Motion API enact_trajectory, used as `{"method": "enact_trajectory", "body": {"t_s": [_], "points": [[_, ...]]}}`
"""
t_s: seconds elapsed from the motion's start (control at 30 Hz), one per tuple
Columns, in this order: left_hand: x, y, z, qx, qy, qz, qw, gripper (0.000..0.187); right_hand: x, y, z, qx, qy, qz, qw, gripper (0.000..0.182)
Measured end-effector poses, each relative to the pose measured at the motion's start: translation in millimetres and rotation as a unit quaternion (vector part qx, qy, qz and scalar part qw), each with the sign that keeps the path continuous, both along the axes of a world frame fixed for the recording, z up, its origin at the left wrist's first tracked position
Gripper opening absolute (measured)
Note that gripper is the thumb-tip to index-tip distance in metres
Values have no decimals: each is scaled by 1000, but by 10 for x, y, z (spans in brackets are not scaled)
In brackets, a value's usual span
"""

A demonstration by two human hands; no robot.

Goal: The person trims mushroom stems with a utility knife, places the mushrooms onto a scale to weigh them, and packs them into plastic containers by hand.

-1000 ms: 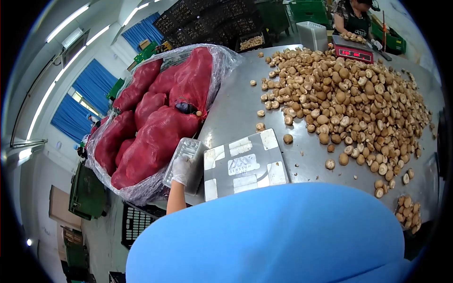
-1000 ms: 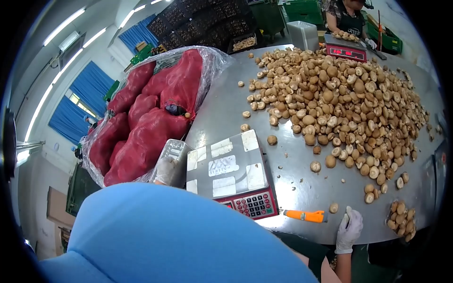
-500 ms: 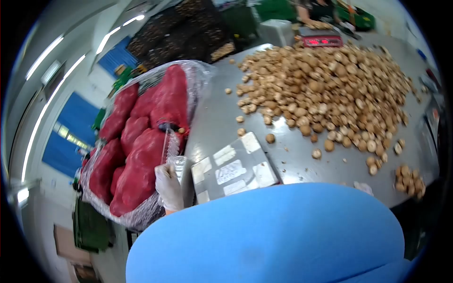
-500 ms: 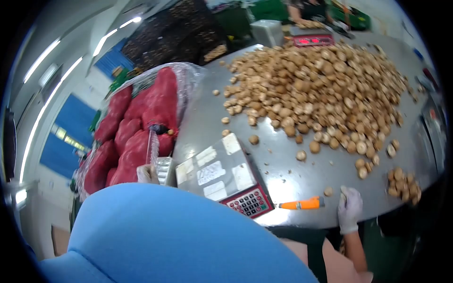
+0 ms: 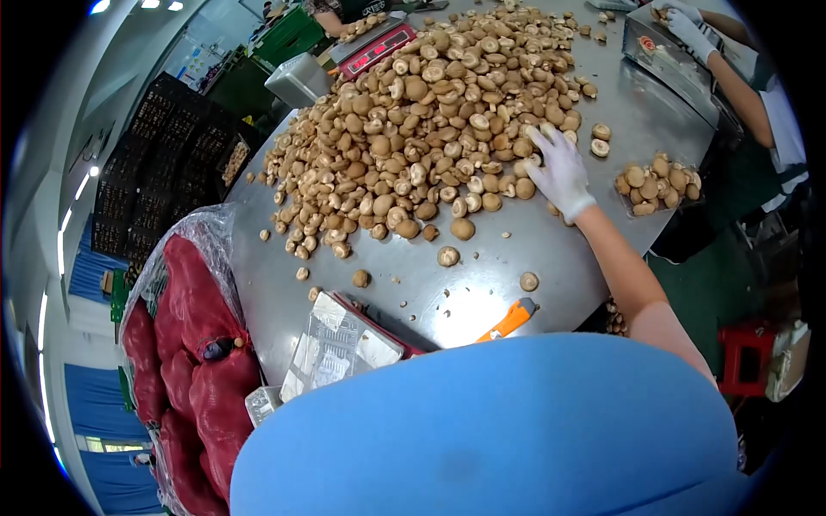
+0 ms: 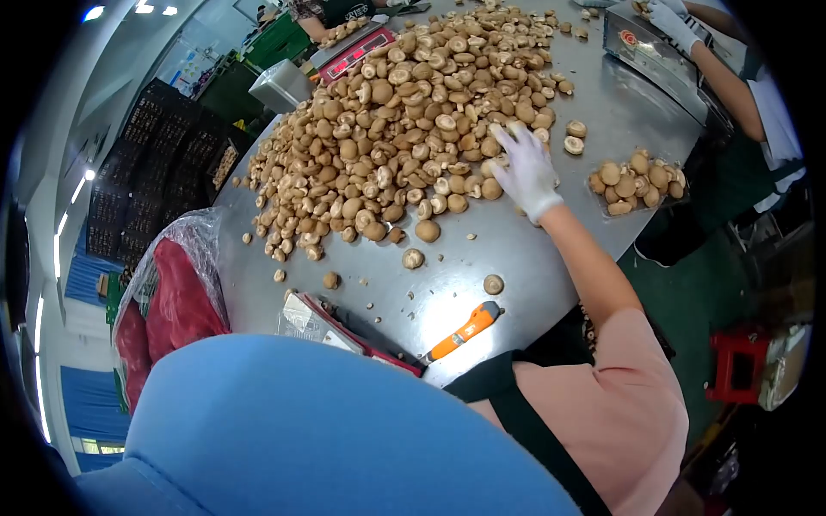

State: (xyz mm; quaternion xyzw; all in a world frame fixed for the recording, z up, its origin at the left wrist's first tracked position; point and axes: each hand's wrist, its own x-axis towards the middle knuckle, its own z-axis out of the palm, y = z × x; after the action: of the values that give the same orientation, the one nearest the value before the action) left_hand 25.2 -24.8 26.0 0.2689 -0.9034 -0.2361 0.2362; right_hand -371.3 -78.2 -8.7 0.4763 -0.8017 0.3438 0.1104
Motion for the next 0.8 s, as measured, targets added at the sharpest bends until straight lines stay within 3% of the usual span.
{"method": "enact_trajectory", "body": {"t_s": [0.13, 0.17, 0.2, 0.33, 0.43, 0.53, 0.57, 0.6, 0.73, 0.8], "points": [[-452, 73, -297, 34, -10, -43, 998, 49, -161, -779, 95, 58, -73, -14, 996, 74], [-553, 93, -357, 35, -13, -48, 998, 52, -175, -949, -50, 27, -36, 4, 999, 73], [-633, 100, -400, 31, -17, -49, 998, 54, -28, -928, 103, 102, 20, 42, 994, 68], [-902, 127, -532, 32, -18, -40, 999, 61, 359, -875, 198, 191, 13, 93, 977, 67], [-999, 85, -552, -64, -100, -55, 991, 63, 373, -722, 182, 138, 25, 143, 980, 71], [-1027, 109, -478, -93, -116, -52, 988, 64, 554, -552, 264, 148, 4, 233, 961, 59], [-1028, 115, -501, -95, -118, -48, 987, 64, 611, -554, 124, 98, 63, 236, 965, 57], [-1037, 133, -530, -116, -97, -34, 988, 64, 649, -545, 125, 97, 40, 265, 958, 59], [-1050, 151, -612, -101, -70, -12, 992, 60, 610, -945, 103, 6, 18, 282, 959, 60], [-999, 103, -644, -167, -82, -26, 982, 60, 511, -1347, 101, 77, -30, 286, 955, 66]]}}
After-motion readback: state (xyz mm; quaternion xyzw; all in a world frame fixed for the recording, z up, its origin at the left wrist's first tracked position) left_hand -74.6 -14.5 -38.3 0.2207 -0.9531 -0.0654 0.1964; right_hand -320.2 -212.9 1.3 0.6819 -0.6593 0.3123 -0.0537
